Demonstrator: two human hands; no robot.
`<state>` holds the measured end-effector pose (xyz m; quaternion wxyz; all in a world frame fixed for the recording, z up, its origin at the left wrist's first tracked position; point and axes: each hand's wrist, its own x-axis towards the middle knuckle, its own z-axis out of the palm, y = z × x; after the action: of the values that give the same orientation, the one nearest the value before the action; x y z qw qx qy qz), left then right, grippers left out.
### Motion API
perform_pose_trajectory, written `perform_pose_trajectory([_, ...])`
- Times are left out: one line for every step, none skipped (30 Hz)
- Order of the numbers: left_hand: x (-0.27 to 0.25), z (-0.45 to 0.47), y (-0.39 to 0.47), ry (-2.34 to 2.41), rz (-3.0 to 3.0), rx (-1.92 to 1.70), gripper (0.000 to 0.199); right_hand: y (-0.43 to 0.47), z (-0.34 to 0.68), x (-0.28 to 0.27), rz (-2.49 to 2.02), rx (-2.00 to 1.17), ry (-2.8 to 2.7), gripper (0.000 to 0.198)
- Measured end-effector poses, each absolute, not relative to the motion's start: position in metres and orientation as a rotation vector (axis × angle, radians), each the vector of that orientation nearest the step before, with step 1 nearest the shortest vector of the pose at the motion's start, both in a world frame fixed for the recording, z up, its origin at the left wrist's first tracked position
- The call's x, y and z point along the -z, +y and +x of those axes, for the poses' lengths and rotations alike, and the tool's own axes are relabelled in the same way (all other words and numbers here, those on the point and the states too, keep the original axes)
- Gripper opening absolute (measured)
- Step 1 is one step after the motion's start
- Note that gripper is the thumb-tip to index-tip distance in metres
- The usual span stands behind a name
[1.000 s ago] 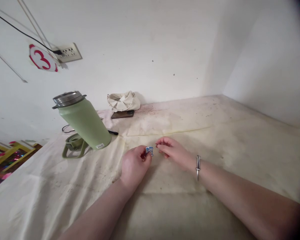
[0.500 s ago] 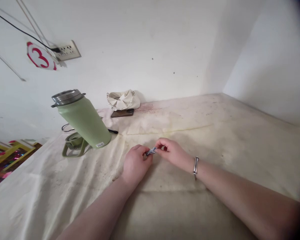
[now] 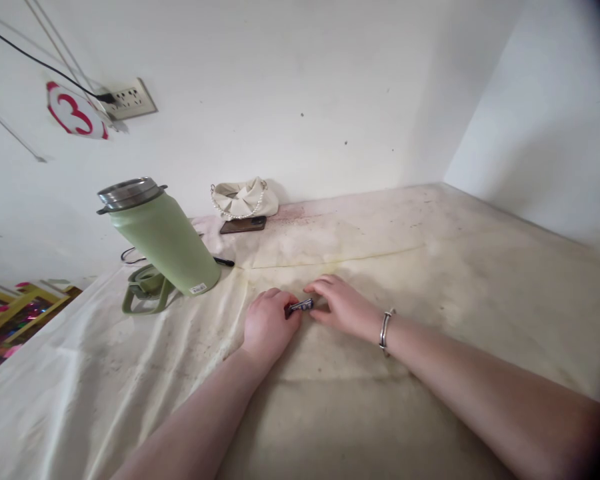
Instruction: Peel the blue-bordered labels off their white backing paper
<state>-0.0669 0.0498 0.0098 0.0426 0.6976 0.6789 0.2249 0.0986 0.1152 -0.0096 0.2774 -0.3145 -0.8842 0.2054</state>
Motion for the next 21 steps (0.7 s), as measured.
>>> perform_pose_trajectory([-0.0099, -0.0669, 0.0498, 2.081, 2.127, -0.691, 0.014, 0.1152, 0.0984, 0.0093, -0.854, -0.552, -2.377, 0.034])
perform_pose_trajectory([-0.01, -0.067, 0.0497, 2.087, 2.12, -0.695, 0.015, 0.1151, 0.0982, 0.009, -0.86, -0.552, -2.38, 0.033])
perform_pose_trajectory([-0.0102, -0.0669, 0.0496, 2.093, 2.112, -0.699, 0.016, 0.115, 0.0981, 0.0087, -0.863, -0.553, -2.382, 0.032])
perform_pose_trajectory([-0.0103, -0.0669, 0.0494, 2.101, 2.105, -0.7, 0.017, 0.1148, 0.0979, 0.0085, -0.865, -0.552, -2.383, 0.032])
perform_pose_trajectory([-0.0104, -0.0668, 0.0494, 2.109, 2.098, -0.696, 0.017, 0.1147, 0.0979, 0.0083, -0.864, -0.552, -2.382, 0.032])
perform_pose_trajectory([-0.0104, -0.0666, 0.0494, 2.116, 2.093, -0.688, 0.017, 0.1146, 0.0978, 0.0082, -0.865, -0.552, -2.381, 0.031])
perform_pose_trajectory([-0.0103, -0.0665, 0.0495, 2.121, 2.089, -0.677, 0.016, 0.1146, 0.0978, 0.0082, -0.865, -0.551, -2.38, 0.031])
perform_pose_trajectory([-0.0101, -0.0664, 0.0497, 2.123, 2.086, -0.665, 0.016, 0.1146, 0.0977, 0.0082, -0.866, -0.55, -2.379, 0.031])
perform_pose_trajectory([-0.0099, -0.0664, 0.0499, 2.123, 2.085, -0.656, 0.015, 0.1147, 0.0978, 0.0082, -0.866, -0.55, -2.378, 0.03])
perform_pose_trajectory([-0.0097, -0.0663, 0.0501, 2.121, 2.085, -0.65, 0.015, 0.1148, 0.0978, 0.0082, -0.866, -0.549, -2.377, 0.028])
perform_pose_trajectory([-0.0096, -0.0662, 0.0503, 2.118, 2.084, -0.647, 0.014, 0.1149, 0.0978, 0.0081, -0.865, -0.549, -2.377, 0.027])
perform_pose_trajectory([-0.0097, -0.0661, 0.0504, 2.114, 2.083, -0.647, 0.013, 0.115, 0.0977, 0.0081, -0.866, -0.55, -2.376, 0.025])
perform_pose_trajectory([-0.0098, -0.066, 0.0504, 2.11, 2.082, -0.649, 0.012, 0.1151, 0.0977, 0.0079, -0.866, -0.551, -2.376, 0.023])
perform_pose_trajectory([-0.01, -0.0658, 0.0503, 2.105, 2.081, -0.652, 0.012, 0.1151, 0.0976, 0.0078, -0.867, -0.554, -2.375, 0.02])
perform_pose_trajectory([-0.0104, -0.0655, 0.0501, 2.1, 2.08, -0.654, 0.013, 0.1151, 0.0975, 0.0076, -0.868, -0.557, -2.373, 0.018])
perform_pose_trajectory([-0.0108, -0.0654, 0.05, 2.096, 2.079, -0.655, 0.013, 0.1151, 0.0973, 0.0075, -0.869, -0.562, -2.37, 0.014])
perform_pose_trajectory([-0.0112, -0.0652, 0.0498, 2.095, 2.076, -0.654, 0.013, 0.1151, 0.0971, 0.0074, -0.871, -0.568, -2.366, 0.011])
perform_pose_trajectory([-0.0115, -0.0652, 0.0497, 2.096, 2.071, -0.65, 0.013, 0.1151, 0.0969, 0.0075, -0.873, -0.573, -2.361, 0.008])
perform_pose_trajectory([-0.0117, -0.0654, 0.0497, 2.101, 2.062, -0.645, 0.014, 0.1151, 0.0966, 0.0077, -0.874, -0.581, -2.356, 0.006])
perform_pose_trajectory([-0.0119, -0.0656, 0.0497, 2.107, 2.052, -0.64, 0.016, 0.1152, 0.0963, 0.008, -0.875, -0.589, -2.35, 0.005])
perform_pose_trajectory([-0.012, -0.0659, 0.0497, 2.113, 2.04, -0.636, 0.018, 0.1152, 0.096, 0.0084, -0.875, -0.598, -2.345, 0.005])
